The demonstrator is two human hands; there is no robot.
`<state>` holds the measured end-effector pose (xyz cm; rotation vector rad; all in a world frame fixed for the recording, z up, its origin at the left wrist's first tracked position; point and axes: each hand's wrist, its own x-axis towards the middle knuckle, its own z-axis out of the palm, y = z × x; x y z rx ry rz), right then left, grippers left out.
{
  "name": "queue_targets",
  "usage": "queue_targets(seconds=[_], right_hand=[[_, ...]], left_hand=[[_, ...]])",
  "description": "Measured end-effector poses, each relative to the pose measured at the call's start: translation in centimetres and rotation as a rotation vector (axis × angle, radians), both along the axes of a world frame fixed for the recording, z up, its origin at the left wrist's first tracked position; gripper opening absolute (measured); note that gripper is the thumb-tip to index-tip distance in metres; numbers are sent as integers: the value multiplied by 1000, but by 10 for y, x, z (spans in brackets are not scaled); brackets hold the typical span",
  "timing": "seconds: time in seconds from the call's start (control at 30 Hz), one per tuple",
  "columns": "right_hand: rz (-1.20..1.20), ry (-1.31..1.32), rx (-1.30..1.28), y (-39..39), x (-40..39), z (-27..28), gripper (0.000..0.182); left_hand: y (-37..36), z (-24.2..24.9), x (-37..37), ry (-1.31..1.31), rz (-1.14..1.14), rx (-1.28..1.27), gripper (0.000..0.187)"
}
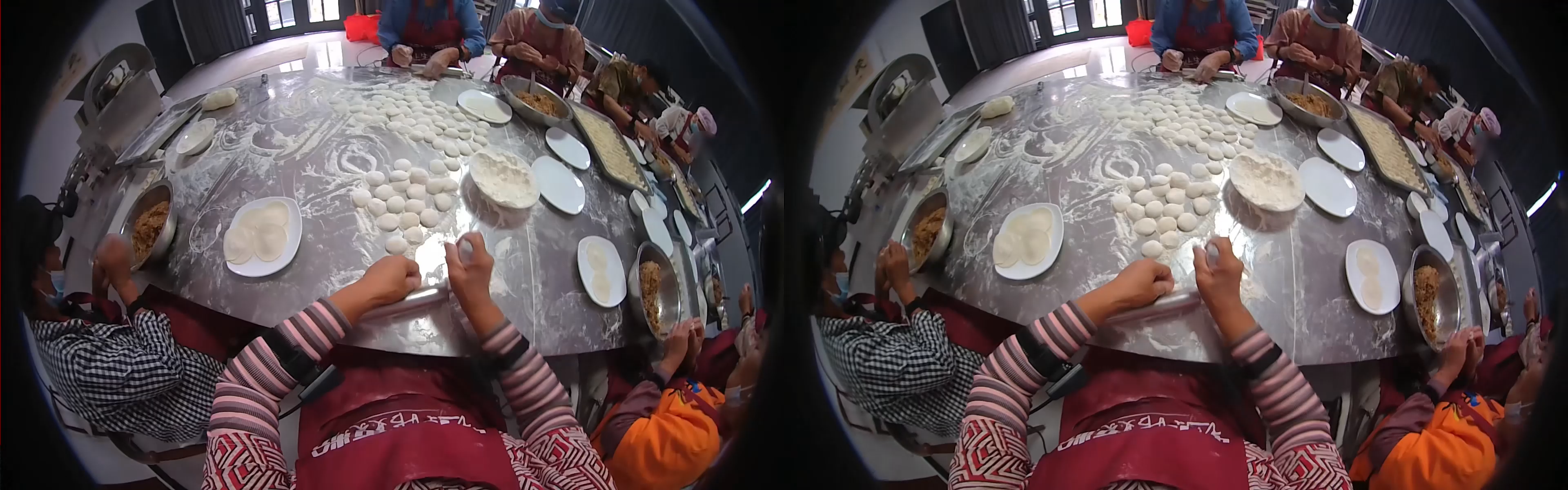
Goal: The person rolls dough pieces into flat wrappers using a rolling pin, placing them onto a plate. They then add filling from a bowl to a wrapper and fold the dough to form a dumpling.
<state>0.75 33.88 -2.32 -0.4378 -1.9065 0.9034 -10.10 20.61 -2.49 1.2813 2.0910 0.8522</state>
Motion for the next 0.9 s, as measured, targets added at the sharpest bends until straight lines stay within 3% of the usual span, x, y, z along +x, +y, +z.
queue_targets(seconds=[0.17,0.23,0.27,0.37,0.43,0.53,0.7,0.77,0.9], right_hand=[[-16,18,-44,-25,62,-16,21],[-72,-103,83,-16,46,-16,20],[-38,39,3,-10,25,-8,19],[12,-78,-70,1,-5,3,18],[-6,-50,-39,0,9,-6,18],[4,-99,-197,-14,61,-31,21],[-11,54,52,-3,13,-8,20],[7,-66,-50,4,-9,-3,19],[-21,6,97,-1,27,-17,21]], left_hand=[[-19,-9,-7,-101,-24,16,13],[-14,-1,1,-80,-21,-41,14],[-8,3,3,-41,-19,-79,15],[9,-7,1,85,-20,4,16],[6,-4,-5,34,-56,-23,16],[-12,-13,-7,28,-51,14,15],[-6,4,-5,-32,-123,-90,17],[6,-8,-6,102,-41,20,14],[-3,-2,-2,80,-129,-27,16]])
